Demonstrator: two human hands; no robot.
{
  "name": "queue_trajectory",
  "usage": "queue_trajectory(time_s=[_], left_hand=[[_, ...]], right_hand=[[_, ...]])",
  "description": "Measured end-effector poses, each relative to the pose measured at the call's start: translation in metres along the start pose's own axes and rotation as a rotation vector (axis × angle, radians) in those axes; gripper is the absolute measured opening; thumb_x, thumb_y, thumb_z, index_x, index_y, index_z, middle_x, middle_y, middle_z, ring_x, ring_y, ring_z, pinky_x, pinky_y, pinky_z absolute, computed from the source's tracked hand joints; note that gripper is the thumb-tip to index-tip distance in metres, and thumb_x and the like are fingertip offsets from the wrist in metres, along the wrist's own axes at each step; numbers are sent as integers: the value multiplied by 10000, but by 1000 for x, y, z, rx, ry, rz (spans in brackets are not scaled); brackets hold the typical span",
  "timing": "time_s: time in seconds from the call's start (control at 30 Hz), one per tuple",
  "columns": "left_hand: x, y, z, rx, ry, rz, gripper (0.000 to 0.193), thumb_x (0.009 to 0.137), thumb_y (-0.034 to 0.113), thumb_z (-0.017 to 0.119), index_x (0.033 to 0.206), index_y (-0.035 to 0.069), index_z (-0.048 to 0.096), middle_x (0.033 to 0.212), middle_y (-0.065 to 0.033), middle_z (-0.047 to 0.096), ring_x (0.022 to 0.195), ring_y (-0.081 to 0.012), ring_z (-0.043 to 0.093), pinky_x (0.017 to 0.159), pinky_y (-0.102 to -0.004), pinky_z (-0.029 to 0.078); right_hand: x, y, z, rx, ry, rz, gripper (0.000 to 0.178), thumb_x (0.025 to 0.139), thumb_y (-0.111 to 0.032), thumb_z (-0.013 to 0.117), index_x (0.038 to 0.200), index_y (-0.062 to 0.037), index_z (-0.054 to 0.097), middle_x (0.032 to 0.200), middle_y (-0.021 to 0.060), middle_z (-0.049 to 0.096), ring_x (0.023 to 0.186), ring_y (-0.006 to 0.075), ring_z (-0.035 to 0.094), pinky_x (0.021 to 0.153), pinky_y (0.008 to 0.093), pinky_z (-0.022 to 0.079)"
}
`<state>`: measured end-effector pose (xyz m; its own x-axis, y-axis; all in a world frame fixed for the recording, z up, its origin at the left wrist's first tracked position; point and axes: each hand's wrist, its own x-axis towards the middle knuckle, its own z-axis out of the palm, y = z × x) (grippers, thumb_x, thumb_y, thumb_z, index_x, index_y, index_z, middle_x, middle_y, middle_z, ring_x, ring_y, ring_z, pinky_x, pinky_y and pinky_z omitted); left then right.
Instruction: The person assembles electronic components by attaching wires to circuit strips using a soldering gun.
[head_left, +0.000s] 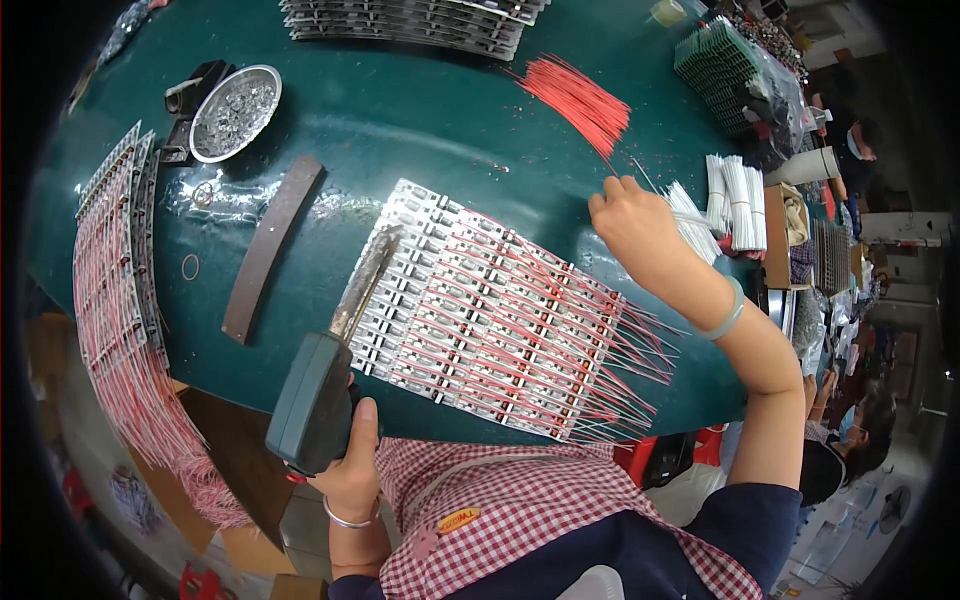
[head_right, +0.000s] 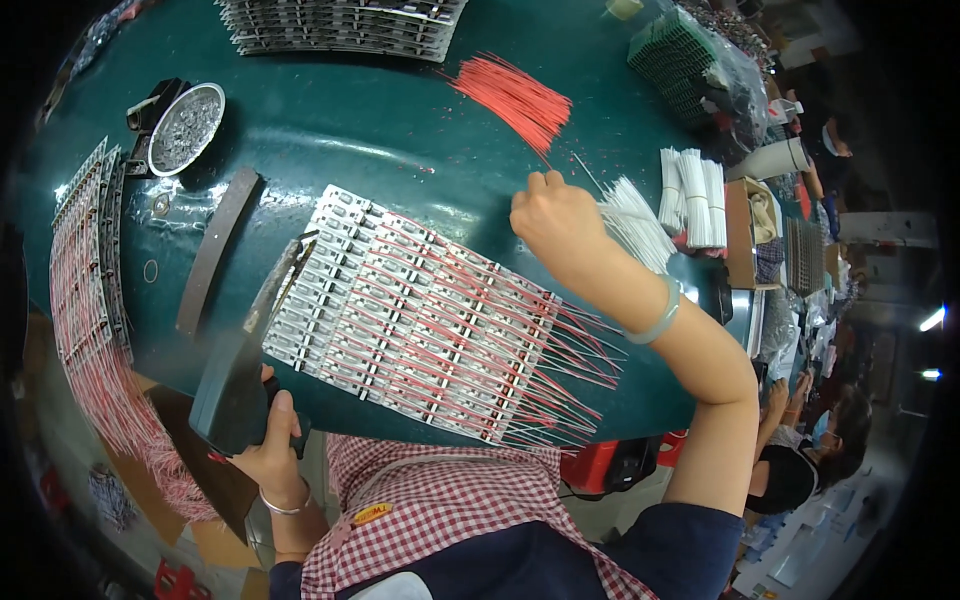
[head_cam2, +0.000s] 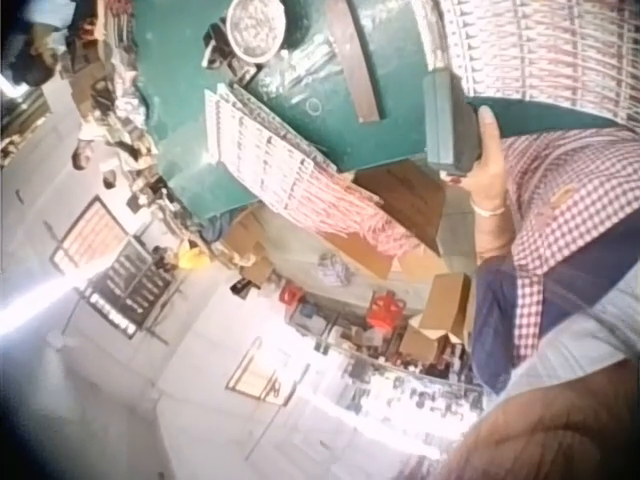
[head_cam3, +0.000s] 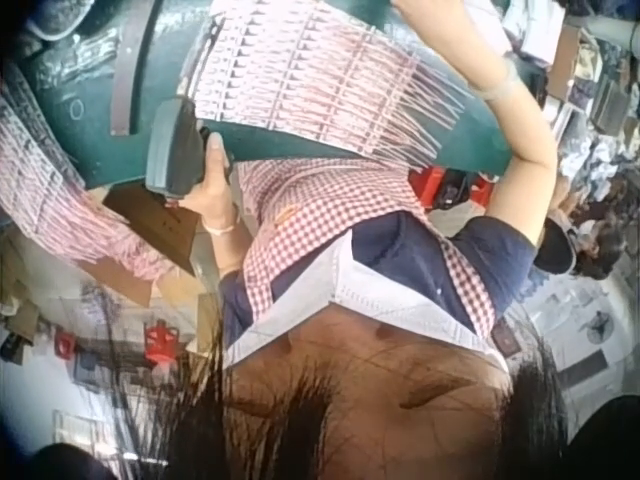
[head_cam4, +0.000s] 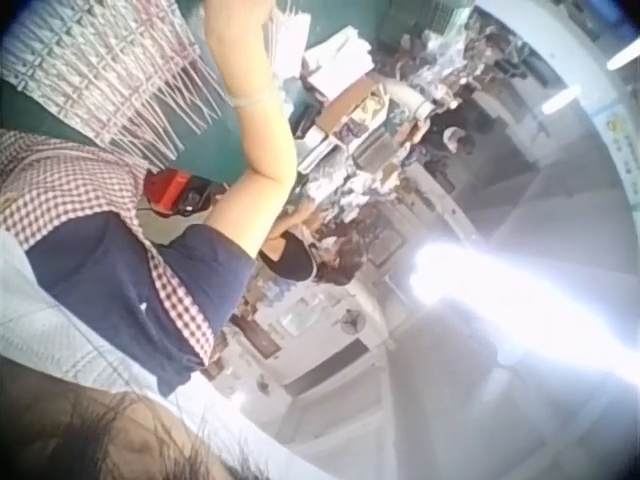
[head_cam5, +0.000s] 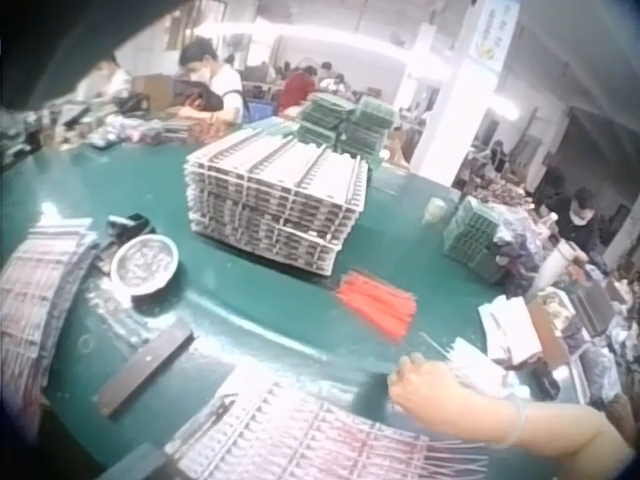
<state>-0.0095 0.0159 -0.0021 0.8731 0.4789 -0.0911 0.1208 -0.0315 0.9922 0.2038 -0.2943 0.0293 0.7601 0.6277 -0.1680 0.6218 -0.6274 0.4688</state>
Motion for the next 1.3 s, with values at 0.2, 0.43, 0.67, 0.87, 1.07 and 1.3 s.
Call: queue_trajectory(time_s=[0.2,0.43,0.67,0.87,1.07,1.3], left_hand=[[9,-8,11,4,-16,82,460,834,-76,695,1275,-57,566,1115,-150,674,588,-99,556,467,-222,420],[18,-5,17,156,-145,118,423,836,-74,700,1246,-59,596,1068,-138,683,587,-95,545,495,-224,429],[28,15,39,130,-71,-13,255,790,7,794,1021,-54,705,926,-108,734,781,-157,693,695,-278,542],[36,18,47,180,-128,120,192,784,-27,765,959,-61,694,879,-116,710,729,-166,687,650,-275,532],[38,16,51,161,-158,136,181,787,-51,742,955,-73,677,875,-112,686,712,-177,679,636,-278,525],[39,19,51,209,-201,123,162,793,-48,740,936,-78,670,865,-116,680,707,-179,678,630,-280,522]], right_hand=[[21,-41,-24,600,404,82,178,729,7,631,905,-25,641,912,109,602,866,272,612,668,364,546],[41,-97,-4,868,605,147,303,710,38,631,1009,12,671,941,108,618,857,273,603,701,374,529],[42,-102,-4,793,618,97,350,687,10,645,1033,65,654,977,142,620,875,286,595,742,378,522],[45,-103,-6,807,673,108,352,662,78,637,1010,38,673,941,123,636,818,274,606,672,369,522],[44,-102,-7,794,655,98,353,665,66,635,1016,44,671,946,128,638,831,278,610,684,370,528],[43,-101,-6,757,633,49,358,692,-9,648,1038,84,644,976,143,611,877,280,590,724,357,530]])
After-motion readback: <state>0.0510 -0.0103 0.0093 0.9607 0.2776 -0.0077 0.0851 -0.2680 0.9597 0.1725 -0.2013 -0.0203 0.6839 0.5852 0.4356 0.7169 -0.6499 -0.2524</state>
